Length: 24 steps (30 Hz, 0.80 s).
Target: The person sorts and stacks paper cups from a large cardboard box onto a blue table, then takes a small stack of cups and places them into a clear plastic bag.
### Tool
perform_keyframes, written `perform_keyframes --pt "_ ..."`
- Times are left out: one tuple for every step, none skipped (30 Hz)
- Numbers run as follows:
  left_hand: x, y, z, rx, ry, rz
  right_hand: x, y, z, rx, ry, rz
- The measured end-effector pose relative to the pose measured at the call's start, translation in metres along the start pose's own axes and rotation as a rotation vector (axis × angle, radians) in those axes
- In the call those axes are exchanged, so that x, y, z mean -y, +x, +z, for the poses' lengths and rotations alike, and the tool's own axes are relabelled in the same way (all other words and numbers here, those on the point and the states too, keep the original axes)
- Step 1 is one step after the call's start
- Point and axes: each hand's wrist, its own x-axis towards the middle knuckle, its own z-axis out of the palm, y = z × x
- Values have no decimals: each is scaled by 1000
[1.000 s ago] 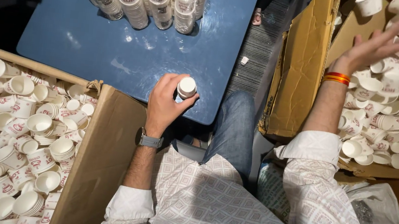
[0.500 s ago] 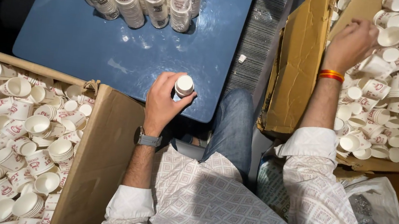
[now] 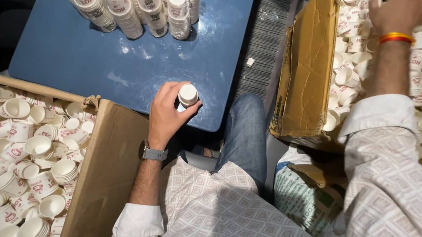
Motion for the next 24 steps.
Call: perform_keyframes --pt "1 2 -1 -2 0 3 -28 -2 12 -4 1 1" --pt "1 2 0 -1 0 -3 -58 -8 23 -16 -164 -24" --pt "1 1 1 1 -1 -10 -88 -13 35 -28 -327 -48" --pt "1 1 1 4 -4 -12 -95 -30 32 -25 -331 -47" --pt "2 1 1 5 4 -15 -103 -48 30 120 -132 44" --pt "2 1 2 7 12 -18 -111 -65 27 263 70 139" --pt "2 2 2 10 9 -19 -91 -83 -1 265 67 141" --pt "3 1 2 6 13 -14 -71 -103 -28 309 101 123" --pt "4 0 2 3 17 -8 -50 -123 -56 352 137 105" --pt "3 2 3 6 15 -14 -45 -133 -69 358 134 105" --pt "3 3 4 -1 13 -2 -39 -144 -81 364 377 379" --pt "4 0 3 -7 16 0 -31 -155 -91 373 618 651" --pt "5 0 4 -4 20 -16 -44 -161 -85 388 613 648" --pt "7 -1 4 -4 14 -10 -57 -168 -80 336 278 334" --pt "8 -2 4 -3 8 -5 -70 -176 -75 279 -49 11" --pt "8 -3 4 2 13 -14 -68 -180 -79 290 -45 8" --pt "7 -4 3 6 4 -15 -66 -184 -85 202 -66 -23" --pt "6 -2 2 6 -6 -11 -64 -185 -90 107 -85 -54" --pt "6 -1 2 7 -1 -14 -80 -182 -75 110 -81 -55" --pt "6 -1 3 7 -5 -15 -96 -180 -60 50 149 23" --pt "6 -1 3 6 -9 -17 -112 -178 -44 -8 381 103" --pt "6 -1 4 10 -5 -21 -131 -178 -27 -3 385 105" --pt "7 -2 4 9 -6 -15 -149 -177 -9 95 167 154" --pt "8 -2 5 7 -8 -10 -168 -177 8 190 -52 201"
